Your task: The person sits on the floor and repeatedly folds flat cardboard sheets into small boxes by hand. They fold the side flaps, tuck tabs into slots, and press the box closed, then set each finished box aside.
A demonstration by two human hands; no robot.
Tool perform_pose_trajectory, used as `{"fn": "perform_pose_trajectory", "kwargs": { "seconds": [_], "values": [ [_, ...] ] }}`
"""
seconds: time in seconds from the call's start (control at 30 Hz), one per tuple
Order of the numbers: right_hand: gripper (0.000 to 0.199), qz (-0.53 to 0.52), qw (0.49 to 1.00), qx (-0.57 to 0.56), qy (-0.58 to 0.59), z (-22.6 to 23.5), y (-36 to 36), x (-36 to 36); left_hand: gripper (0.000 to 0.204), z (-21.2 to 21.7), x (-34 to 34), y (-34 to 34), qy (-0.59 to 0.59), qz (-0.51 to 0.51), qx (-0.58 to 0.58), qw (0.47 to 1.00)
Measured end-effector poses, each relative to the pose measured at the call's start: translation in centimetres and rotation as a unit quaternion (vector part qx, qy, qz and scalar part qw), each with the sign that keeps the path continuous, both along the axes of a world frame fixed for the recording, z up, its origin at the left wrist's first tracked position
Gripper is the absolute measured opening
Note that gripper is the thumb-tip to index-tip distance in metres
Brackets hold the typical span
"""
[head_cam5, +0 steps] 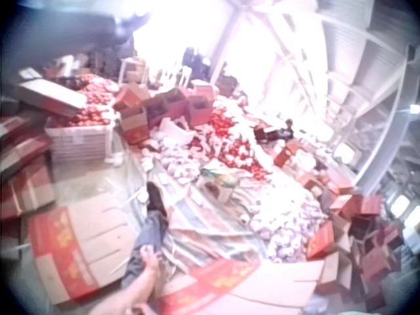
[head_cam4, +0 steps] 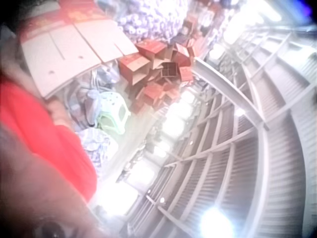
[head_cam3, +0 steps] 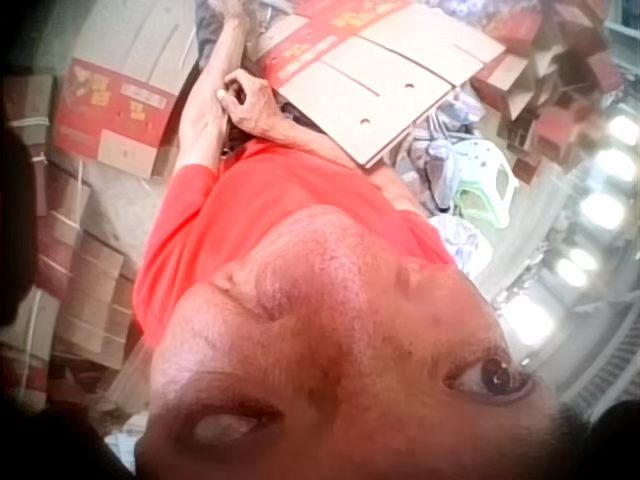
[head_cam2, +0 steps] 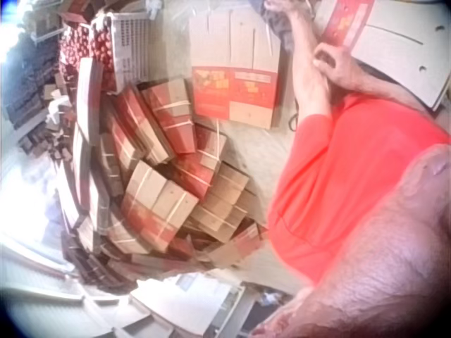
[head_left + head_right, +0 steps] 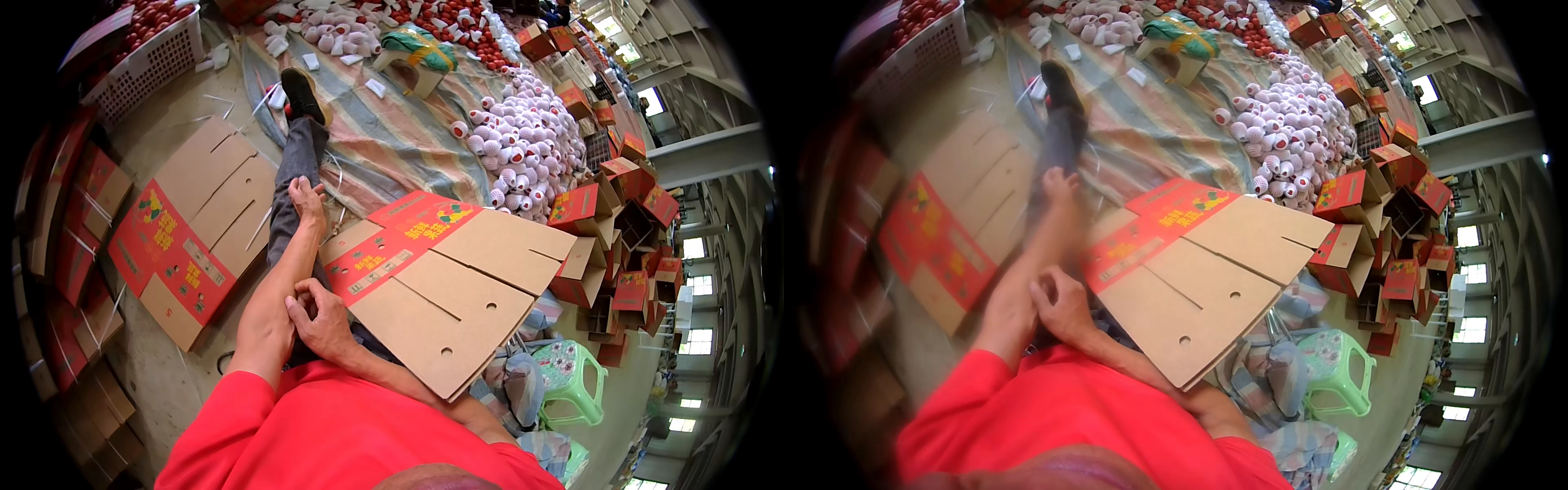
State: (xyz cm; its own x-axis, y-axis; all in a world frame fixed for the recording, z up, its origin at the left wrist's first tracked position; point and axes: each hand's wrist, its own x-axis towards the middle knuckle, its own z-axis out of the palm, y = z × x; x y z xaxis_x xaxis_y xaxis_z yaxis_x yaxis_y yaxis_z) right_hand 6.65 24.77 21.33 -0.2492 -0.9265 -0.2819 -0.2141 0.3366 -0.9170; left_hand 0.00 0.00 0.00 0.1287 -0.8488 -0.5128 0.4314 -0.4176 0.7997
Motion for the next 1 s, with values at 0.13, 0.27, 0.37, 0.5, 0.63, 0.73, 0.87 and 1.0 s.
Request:
{"fn": "perform_pose_trajectory", "kwargs": {
  "seconds": [0.13, 0.27, 0.37, 0.5, 0.63, 0.73, 0.87, 1.0],
  "values": [
    [0.029, -0.066, 0.975, -0.16, 0.138, -1.1, -0.3, 0.3, 0.055, -0.7, -0.7, 0.0, -0.006, 0.021, 0.018, 1.0],
    [0.027, -0.07, 0.975, -0.183, 0.105, -1.0, -0.2, 1.0, 0.052, -1.3, -0.3, -0.8, -0.002, 0.034, 0.022, 0.999],
    [0.02, -0.038, 0.981, -0.166, 0.091, -0.5, 0.4, 0.7, 0.045, -1.4, -0.3, -1.5, 0.047, 0.02, 0.028, 0.998],
    [0.02, -0.005, 0.994, -0.108, -0.007, -2.6, 2.0, 0.1, 0.049, -1.9, 0.0, -1.8, 0.155, 0.061, 0.04, 0.985],
    [0.019, -0.114, 0.992, -0.033, -0.038, -5.1, 0.6, 0.2, 0.07, 0.5, 0.7, -2.4, 0.27, 0.088, 0.083, 0.955],
    [0.025, -0.106, 0.987, -0.119, -0.038, -5.2, 0.6, 0.5, 0.064, 1.3, 1.6, -2.6, 0.282, 0.126, 0.121, 0.943],
    [0.027, -0.093, 0.981, -0.17, 0.005, -4.6, -0.4, 0.0, 0.063, 1.6, 1.1, -3.1, 0.285, 0.133, 0.124, 0.941],
    [0.029, -0.073, 0.978, -0.191, 0.043, -3.6, -0.6, -0.1, 0.066, 1.5, 0.9, -2.6, 0.262, 0.122, 0.112, 0.951]
  ]
}}
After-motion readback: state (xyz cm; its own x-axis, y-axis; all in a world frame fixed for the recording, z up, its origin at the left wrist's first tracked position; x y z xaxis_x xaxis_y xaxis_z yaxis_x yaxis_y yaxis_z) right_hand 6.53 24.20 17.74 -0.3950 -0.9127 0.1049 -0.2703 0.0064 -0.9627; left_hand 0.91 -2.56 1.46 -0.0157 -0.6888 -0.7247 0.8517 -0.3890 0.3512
